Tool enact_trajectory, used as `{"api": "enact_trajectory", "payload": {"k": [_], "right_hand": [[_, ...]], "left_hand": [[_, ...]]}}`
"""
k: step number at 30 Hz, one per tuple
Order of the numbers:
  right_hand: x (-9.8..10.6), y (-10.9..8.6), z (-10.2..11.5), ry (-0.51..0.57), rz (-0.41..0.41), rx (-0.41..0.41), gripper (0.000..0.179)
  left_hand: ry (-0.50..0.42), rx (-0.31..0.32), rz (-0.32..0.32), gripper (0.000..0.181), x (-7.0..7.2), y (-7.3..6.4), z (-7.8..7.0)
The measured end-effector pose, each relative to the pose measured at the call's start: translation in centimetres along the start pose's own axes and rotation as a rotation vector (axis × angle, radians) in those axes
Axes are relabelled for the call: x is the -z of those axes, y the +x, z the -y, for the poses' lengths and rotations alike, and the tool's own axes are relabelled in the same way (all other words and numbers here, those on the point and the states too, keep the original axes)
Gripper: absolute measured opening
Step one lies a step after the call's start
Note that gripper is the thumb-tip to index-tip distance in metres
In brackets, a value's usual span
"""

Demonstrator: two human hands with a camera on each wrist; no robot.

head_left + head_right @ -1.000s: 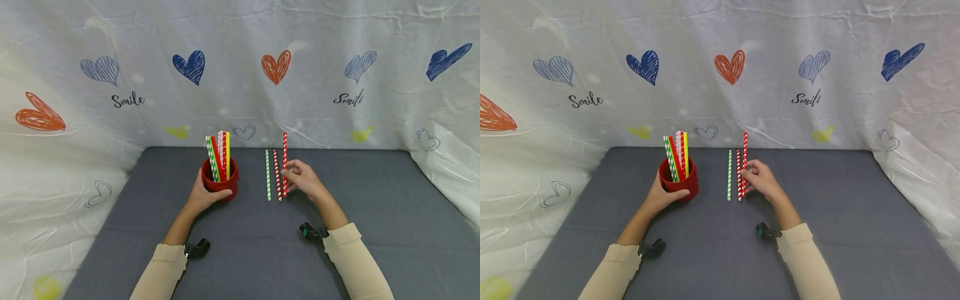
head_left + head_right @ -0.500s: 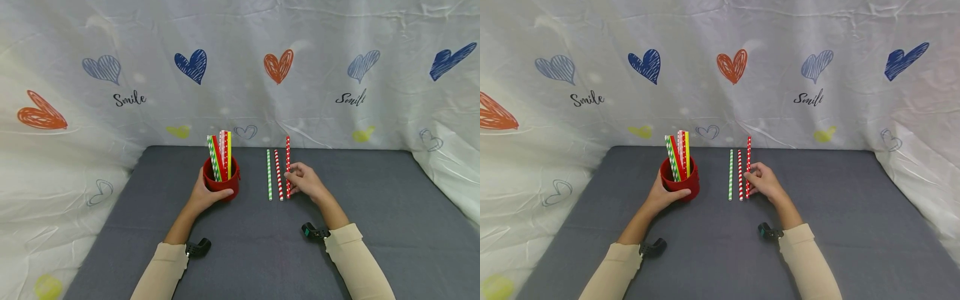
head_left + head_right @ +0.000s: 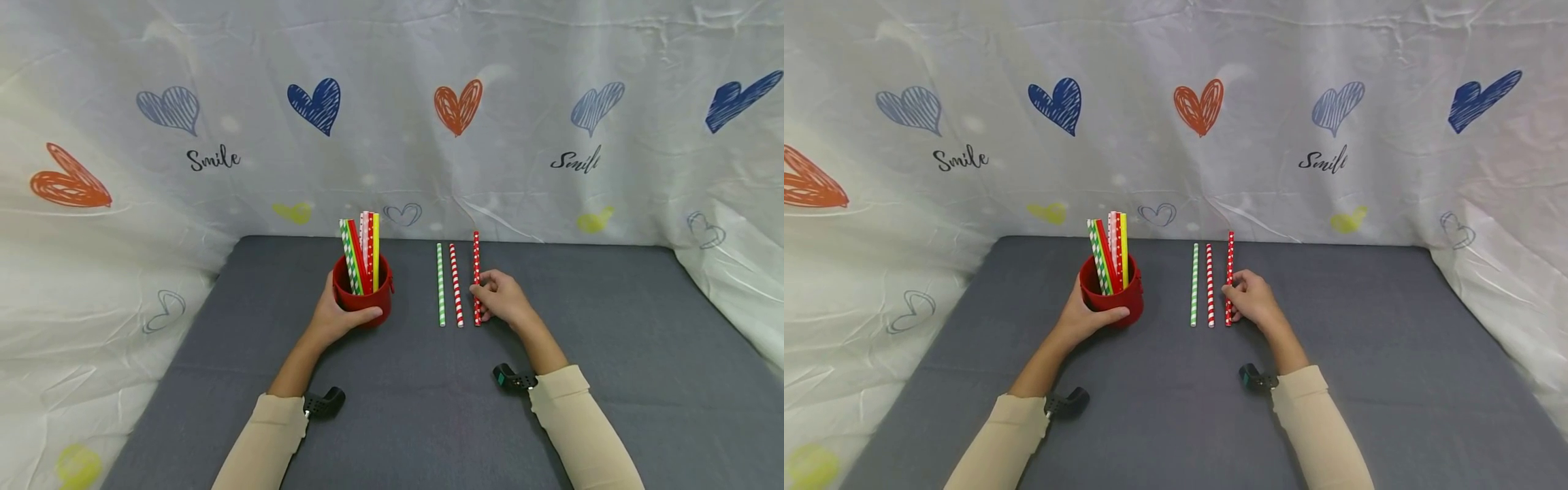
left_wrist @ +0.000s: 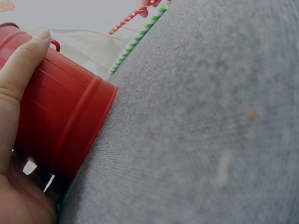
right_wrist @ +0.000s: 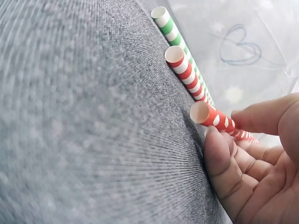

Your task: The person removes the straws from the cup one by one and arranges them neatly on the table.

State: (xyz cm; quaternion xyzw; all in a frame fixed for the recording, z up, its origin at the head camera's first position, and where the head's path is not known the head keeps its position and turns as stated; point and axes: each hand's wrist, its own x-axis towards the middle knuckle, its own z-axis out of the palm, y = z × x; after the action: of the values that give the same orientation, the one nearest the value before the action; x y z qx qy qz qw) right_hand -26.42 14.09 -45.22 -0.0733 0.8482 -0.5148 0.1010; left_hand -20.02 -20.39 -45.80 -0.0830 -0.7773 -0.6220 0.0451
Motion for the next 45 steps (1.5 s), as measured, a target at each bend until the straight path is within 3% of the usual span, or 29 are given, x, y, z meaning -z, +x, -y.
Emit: {"api": "enact_trajectory", "payload": {"k": [5, 7, 11, 16, 22, 26, 35, 45], "right_hand": [[-0.1, 0.1, 0.0, -0.132, -0.038, 0.006, 0.038], [-0.2, 0.2, 0.0, -0.195, -0.059, 0.012, 0.038], [-0.6, 0.3, 0.0, -0.288, -0.099, 0.020, 0.039], [-0.8, 0.3, 0.0, -0.327, -0.092, 0.009, 0.038], [-0.9, 0.6, 0.0, -0.356, -0.087, -0.011, 0.038], [-0.9, 0.8, 0.1, -0.361, -0.100, -0.005, 0.036], [-1.1, 0.7, 0.1, -0.354, -0.127, -0.027, 0.034], [-1.1, 0.6, -0.2, -0.346, -0.149, -0.007, 0.036]], "left_hand": [[0.009, -0.003, -0.009, 0.097, 0.0, 0.0, 0.1], [0.006, -0.002, -0.013, 0.098, 0.1, 0.4, 1.1], [-0.005, 0.006, 0.000, 0.096, 0.0, 0.0, -0.4], [-0.005, 0.007, 0.017, 0.093, -0.1, -0.7, -2.7], [-0.010, 0.011, 0.019, 0.093, -0.2, -0.8, -2.8], [-0.010, 0.004, 0.013, 0.092, -0.1, -0.7, -2.6], [0.001, -0.006, -0.007, 0.097, 0.0, 0.3, 1.1], [0.001, -0.016, -0.010, 0.097, 0.1, 0.4, 1.4]]}}
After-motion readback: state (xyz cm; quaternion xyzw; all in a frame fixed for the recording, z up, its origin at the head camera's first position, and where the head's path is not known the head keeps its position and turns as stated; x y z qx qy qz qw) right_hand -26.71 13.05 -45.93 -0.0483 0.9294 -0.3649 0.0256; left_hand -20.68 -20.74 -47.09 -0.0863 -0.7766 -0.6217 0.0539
